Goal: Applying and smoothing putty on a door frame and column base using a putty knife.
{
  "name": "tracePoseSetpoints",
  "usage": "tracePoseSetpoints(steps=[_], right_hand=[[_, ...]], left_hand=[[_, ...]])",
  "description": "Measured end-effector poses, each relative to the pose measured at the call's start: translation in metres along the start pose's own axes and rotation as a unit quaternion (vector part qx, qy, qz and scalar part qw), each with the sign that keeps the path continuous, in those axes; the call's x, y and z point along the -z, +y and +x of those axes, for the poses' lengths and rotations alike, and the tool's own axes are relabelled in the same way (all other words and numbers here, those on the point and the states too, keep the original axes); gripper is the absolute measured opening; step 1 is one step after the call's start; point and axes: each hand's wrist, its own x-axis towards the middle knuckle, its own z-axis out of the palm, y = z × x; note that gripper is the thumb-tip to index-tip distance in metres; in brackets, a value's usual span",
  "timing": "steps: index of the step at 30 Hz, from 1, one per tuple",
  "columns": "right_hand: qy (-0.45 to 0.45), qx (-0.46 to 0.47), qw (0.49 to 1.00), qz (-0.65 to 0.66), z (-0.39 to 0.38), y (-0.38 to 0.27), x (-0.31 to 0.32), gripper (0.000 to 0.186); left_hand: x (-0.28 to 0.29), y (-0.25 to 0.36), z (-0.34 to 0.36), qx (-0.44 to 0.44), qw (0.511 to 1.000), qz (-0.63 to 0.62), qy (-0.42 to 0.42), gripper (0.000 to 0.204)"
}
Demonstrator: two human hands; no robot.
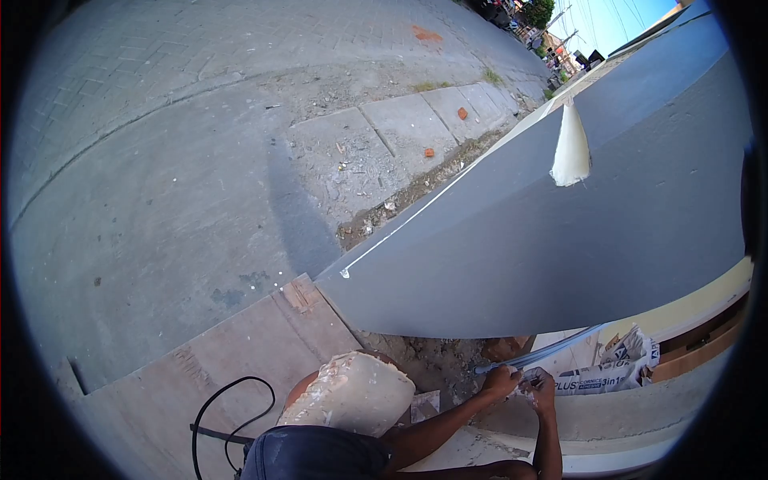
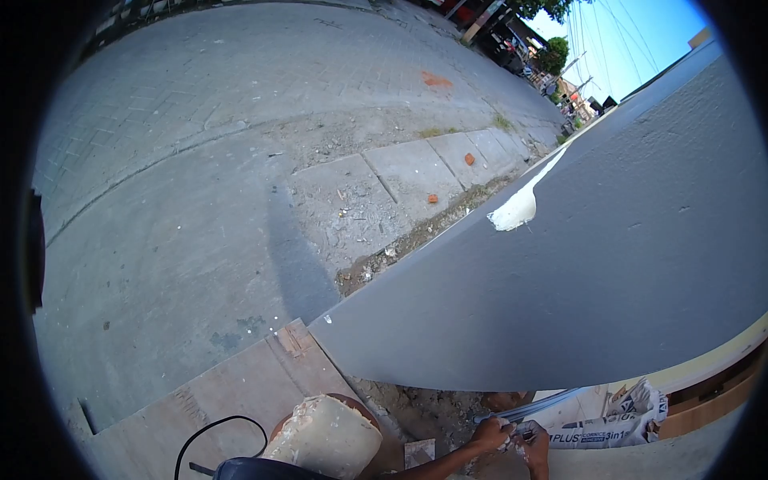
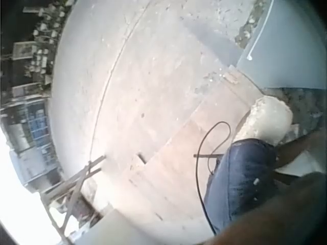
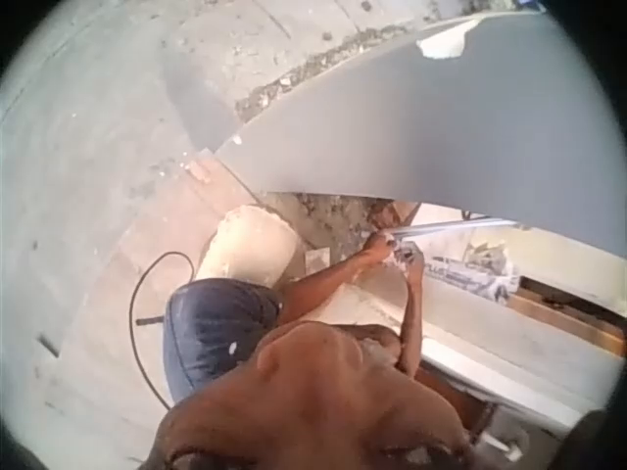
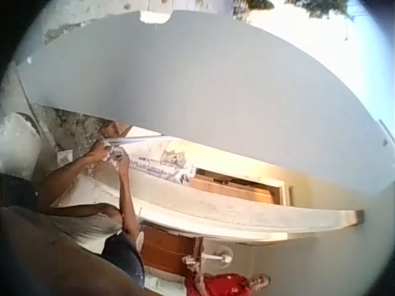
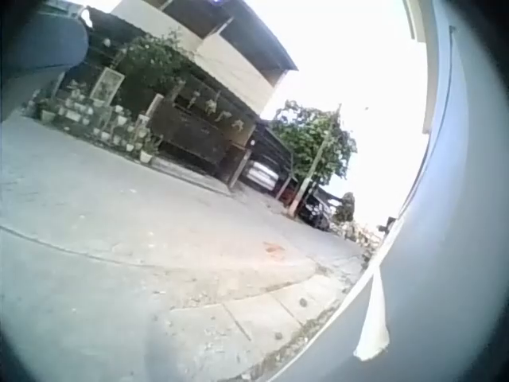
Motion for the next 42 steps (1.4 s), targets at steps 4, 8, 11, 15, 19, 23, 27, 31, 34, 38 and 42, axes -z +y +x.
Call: tracePoseSetpoints(steps=[4, 8, 11, 15, 19, 23, 27, 31, 34, 38, 42], right_hand=[[-0.074, 0.007, 0.997, 0.005, -0.001, -0.025, 0.002, 0.021], [-0.157, -0.049, 0.980, 0.108, -0.001, -0.027, 0.006, 0.019], [-0.180, -0.031, 0.978, 0.102, 0.003, -0.021, 0.005, 0.021], [-0.112, -0.008, 0.994, -0.011, 0.007, -0.024, -0.005, 0.034], [-0.047, 0.141, 0.957, -0.251, 0.008, -0.034, -0.006, 0.042], [-0.085, -0.010, 0.991, 0.098, 0.008, -0.022, -0.003, 0.045], [-0.064, 0.031, 0.994, 0.083, 0.011, -0.024, -0.009, 0.042], [-0.007, 0.138, 0.965, -0.224, 0.004, -0.050, -0.017, 0.039], [-0.035, 0.068, 0.996, -0.035, 0.007, -0.034, -0.017, 0.032], [-0.036, 0.048, 0.992, 0.112, 0.011, -0.049, -0.025, 0.023], [-0.008, 0.083, 0.993, 0.085, 0.010, -0.022, -0.006, 0.009]], left_hand=[[0.025, -0.003, 0.008, -0.133, 0.986, 0.015, -0.099, 0.032], [0.023, -0.019, 0.009, -0.249, 0.950, -0.089, -0.168, 0.029], [0.008, -0.040, 0.013, -0.144, 0.940, -0.197, -0.237, 0.029], [-0.011, -0.059, 0.011, -0.095, 0.914, -0.344, -0.195, 0.029], [0.006, -0.040, -0.001, -0.160, 0.974, -0.118, -0.111, 0.028], [0.020, -0.019, -0.001, -0.104, 0.960, -0.193, -0.175, 0.027], [-0.004, -0.032, -0.003, -0.072, 0.945, -0.291, -0.129, 0.026], [-0.023, -0.061, 0.009, -0.150, 0.988, -0.038, -0.003, 0.030], [-0.024, -0.065, 0.012, -0.103, 0.981, -0.160, -0.039, 0.033], [-0.026, -0.086, 0.017, 0.042, 0.928, -0.367, 0.039, 0.041], [0.027, -0.023, -0.008, 0.190, 0.920, -0.342, 0.012, 0.043]])
